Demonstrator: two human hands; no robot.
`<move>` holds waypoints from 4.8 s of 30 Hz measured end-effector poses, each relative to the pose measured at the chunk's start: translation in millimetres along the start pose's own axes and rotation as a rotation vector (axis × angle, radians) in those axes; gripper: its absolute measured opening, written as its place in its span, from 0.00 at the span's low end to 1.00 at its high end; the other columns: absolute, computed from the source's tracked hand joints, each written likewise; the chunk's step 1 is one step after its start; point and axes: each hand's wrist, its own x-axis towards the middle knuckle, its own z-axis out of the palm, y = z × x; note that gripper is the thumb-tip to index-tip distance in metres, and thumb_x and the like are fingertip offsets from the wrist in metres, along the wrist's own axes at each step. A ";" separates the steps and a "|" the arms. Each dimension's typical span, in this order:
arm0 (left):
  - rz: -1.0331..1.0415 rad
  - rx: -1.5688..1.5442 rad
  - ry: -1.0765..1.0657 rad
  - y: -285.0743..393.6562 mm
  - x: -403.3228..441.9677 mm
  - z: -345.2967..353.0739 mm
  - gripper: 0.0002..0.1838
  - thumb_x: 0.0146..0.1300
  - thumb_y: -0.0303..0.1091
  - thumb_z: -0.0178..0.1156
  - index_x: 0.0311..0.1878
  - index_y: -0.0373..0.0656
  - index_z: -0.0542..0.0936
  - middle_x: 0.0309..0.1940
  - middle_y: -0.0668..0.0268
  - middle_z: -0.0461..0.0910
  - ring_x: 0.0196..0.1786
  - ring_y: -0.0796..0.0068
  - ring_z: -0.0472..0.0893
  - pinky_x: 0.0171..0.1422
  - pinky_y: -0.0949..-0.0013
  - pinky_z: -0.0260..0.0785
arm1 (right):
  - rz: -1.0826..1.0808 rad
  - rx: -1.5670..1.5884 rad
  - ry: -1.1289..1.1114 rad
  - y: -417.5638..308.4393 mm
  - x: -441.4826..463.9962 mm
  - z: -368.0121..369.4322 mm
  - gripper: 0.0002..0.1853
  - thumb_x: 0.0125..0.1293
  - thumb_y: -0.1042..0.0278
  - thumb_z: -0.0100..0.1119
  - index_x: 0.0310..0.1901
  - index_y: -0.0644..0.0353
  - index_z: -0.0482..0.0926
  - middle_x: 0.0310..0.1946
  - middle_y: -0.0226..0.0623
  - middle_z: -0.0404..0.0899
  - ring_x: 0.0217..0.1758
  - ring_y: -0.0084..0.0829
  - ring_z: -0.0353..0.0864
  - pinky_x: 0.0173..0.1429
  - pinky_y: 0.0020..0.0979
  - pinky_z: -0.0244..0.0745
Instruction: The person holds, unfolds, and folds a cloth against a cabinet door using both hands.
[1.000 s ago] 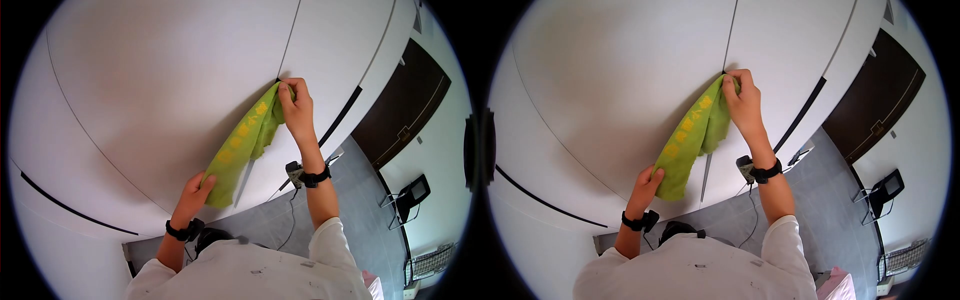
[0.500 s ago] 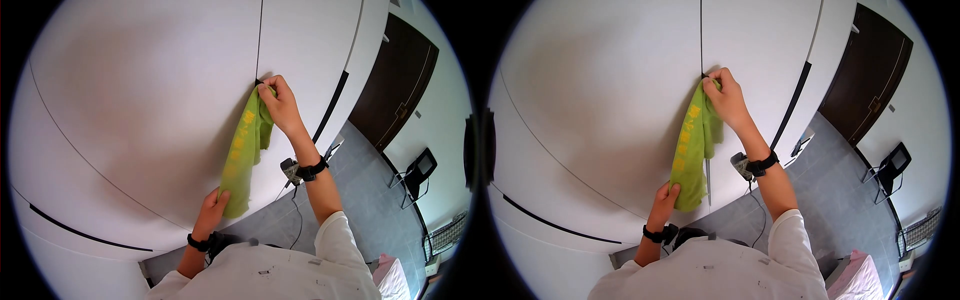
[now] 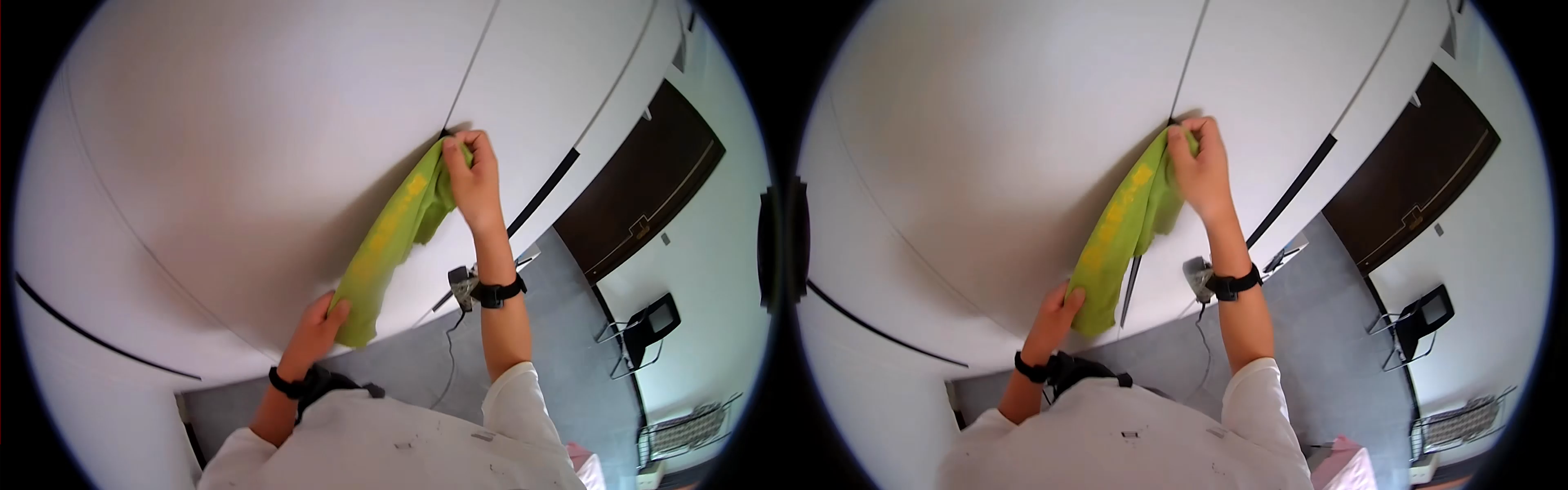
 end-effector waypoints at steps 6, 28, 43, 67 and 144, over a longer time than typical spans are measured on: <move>-0.004 -0.169 -0.009 -11.9 4.6 -1.9 0.14 0.72 0.39 0.50 0.46 0.36 0.75 0.33 0.71 0.77 0.35 0.85 0.73 0.41 0.77 0.69 | 0.025 -0.078 0.044 -3.7 1.3 3.7 0.08 0.68 0.67 0.53 0.37 0.63 0.69 0.29 0.30 0.72 0.33 0.19 0.69 0.39 0.23 0.68; 0.077 -0.121 0.286 4.6 24.5 -0.4 0.16 0.72 0.43 0.50 0.43 0.36 0.76 0.28 0.76 0.71 0.31 0.87 0.66 0.34 0.79 0.62 | 0.031 -0.140 0.271 -19.6 -3.8 27.2 0.15 0.62 0.63 0.65 0.33 0.62 0.70 0.25 0.30 0.73 0.28 0.19 0.67 0.32 0.23 0.66; 0.026 -0.119 0.362 -3.4 19.6 -9.3 0.18 0.72 0.45 0.50 0.46 0.36 0.76 0.30 0.76 0.72 0.32 0.88 0.67 0.36 0.80 0.62 | 0.171 0.047 0.287 -17.1 -7.9 34.3 0.19 0.57 0.57 0.70 0.27 0.62 0.71 0.22 0.24 0.68 0.26 0.16 0.62 0.31 0.19 0.63; 0.014 0.087 0.338 22.9 7.8 -35.9 0.14 0.71 0.40 0.50 0.42 0.36 0.75 0.29 0.76 0.71 0.32 0.87 0.66 0.36 0.79 0.61 | 0.048 0.019 0.180 -15.4 -10.2 11.1 0.14 0.60 0.62 0.67 0.33 0.63 0.74 0.20 0.28 0.71 0.24 0.17 0.65 0.28 0.20 0.65; -0.058 -0.147 1.465 -352.8 -274.5 -428.7 0.13 0.66 0.46 0.52 0.40 0.46 0.78 0.34 0.69 0.78 0.38 0.72 0.77 0.39 0.65 0.72 | -0.088 -0.202 -1.319 -67.9 -340.9 453.7 0.14 0.63 0.54 0.59 0.38 0.57 0.75 0.24 0.43 0.77 0.27 0.45 0.78 0.31 0.39 0.72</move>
